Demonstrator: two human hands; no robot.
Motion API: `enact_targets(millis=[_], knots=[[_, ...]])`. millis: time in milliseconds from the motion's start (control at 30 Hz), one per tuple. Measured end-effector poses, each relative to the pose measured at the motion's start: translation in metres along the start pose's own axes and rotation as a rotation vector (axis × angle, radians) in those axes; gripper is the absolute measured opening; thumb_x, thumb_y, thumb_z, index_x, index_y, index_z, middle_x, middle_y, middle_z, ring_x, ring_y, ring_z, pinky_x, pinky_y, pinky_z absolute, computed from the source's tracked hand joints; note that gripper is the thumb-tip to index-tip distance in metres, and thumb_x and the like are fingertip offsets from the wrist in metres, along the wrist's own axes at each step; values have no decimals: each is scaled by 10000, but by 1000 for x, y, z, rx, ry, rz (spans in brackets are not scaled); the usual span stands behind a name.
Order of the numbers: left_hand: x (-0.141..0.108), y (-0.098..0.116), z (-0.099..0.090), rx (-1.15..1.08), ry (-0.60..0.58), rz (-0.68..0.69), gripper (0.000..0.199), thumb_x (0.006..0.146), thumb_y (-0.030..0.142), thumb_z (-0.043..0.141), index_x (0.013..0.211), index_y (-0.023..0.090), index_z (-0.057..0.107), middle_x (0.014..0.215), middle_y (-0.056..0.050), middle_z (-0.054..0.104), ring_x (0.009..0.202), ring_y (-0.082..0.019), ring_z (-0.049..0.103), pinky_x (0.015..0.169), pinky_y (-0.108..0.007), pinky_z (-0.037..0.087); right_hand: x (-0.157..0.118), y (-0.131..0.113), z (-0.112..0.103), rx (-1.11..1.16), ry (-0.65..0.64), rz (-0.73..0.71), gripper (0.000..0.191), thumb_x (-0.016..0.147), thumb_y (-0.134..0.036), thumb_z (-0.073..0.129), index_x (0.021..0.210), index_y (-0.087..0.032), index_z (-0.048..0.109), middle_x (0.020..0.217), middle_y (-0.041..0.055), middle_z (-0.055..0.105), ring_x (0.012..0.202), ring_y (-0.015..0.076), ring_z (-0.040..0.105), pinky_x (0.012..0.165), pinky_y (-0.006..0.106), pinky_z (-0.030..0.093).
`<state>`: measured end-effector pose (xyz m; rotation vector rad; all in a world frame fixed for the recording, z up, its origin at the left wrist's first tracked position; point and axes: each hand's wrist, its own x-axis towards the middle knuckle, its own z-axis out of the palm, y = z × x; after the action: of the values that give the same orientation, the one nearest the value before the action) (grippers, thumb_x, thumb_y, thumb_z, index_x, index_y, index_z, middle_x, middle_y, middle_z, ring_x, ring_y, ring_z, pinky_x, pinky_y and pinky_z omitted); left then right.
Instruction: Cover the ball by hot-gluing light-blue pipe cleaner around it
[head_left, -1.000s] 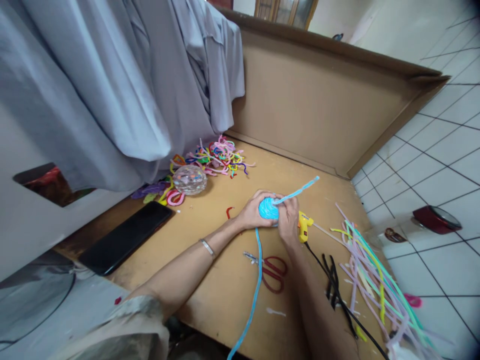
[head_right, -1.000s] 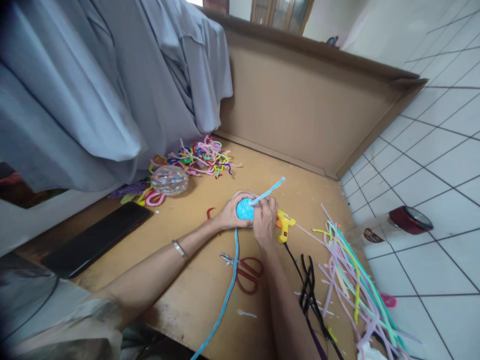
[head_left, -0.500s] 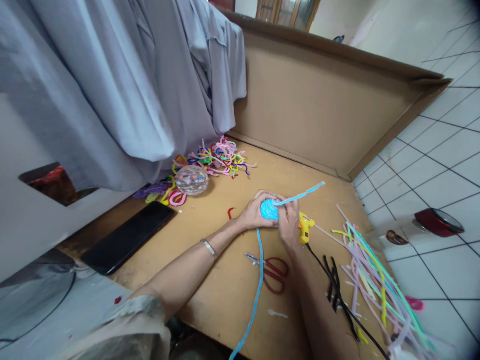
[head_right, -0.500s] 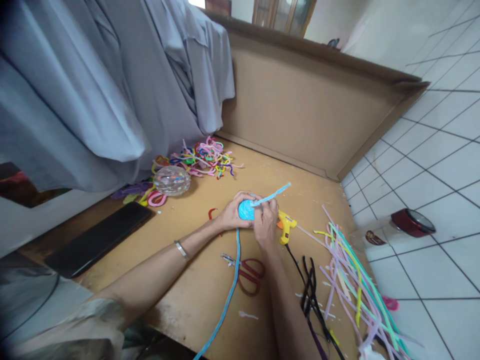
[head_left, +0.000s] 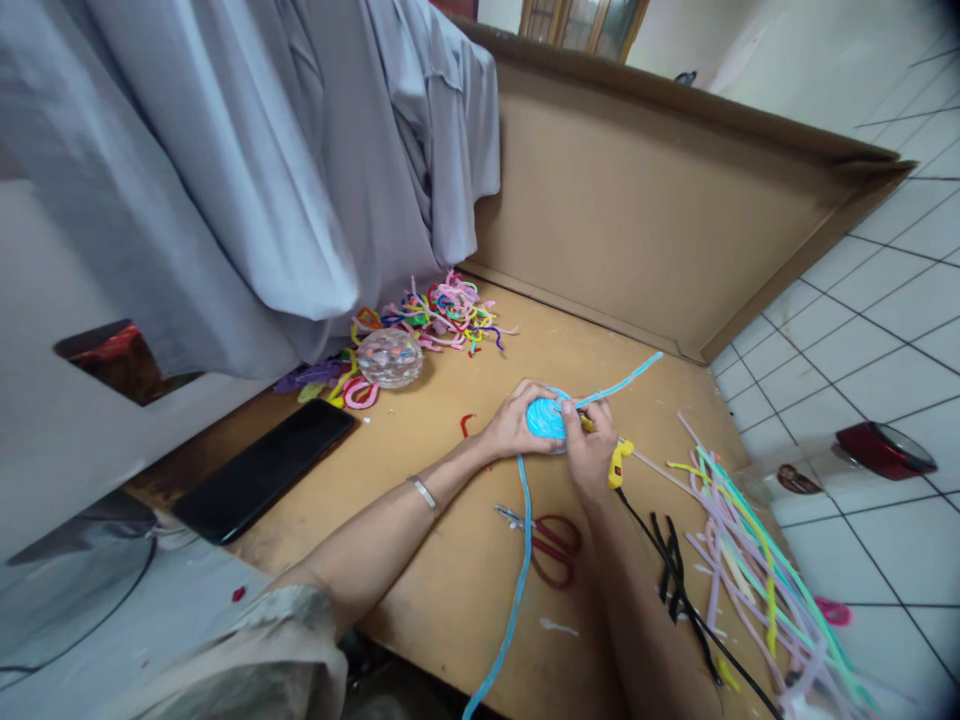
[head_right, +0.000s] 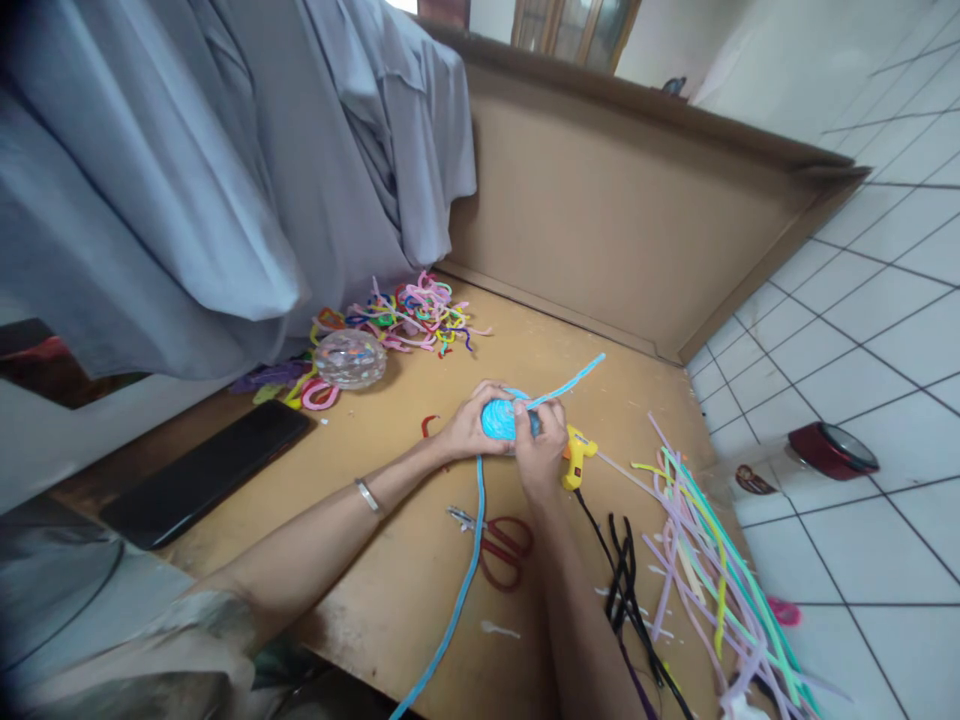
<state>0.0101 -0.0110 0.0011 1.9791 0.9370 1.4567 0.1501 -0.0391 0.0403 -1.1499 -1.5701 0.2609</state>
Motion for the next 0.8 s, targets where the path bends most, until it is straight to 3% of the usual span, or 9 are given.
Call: enact_targets(millis=[367,633,800], knots=[[0,-4,2,-2,25,4,649,506,338,835,1073,206,547,1120,-86,570,1074,-257,567,949,-424,460,-1,3,1,-61,-29,-22,271,861,-408,542,670,-217,521,775,11,533,783,179,495,739,333,402],[0,0,1,-12,12,-4,639,511,310,833,1076,208,552,1131,-85,568,1090,-259,563,960,-419,460,-2,3,3,-30,-24,-7,275,840,-425,573,667,-212,574,776,24,567,804,191,520,762,353,423],[1,1,1,-32,10,-16,618,510,278,829,1061,202,557,1119,-83,568,1096,-260,561,965,-410,462,-2,0,3,-15,-76,-60,228,869,-387,541,787,-212,663,844,36,600,863,198,543,797,372,426]])
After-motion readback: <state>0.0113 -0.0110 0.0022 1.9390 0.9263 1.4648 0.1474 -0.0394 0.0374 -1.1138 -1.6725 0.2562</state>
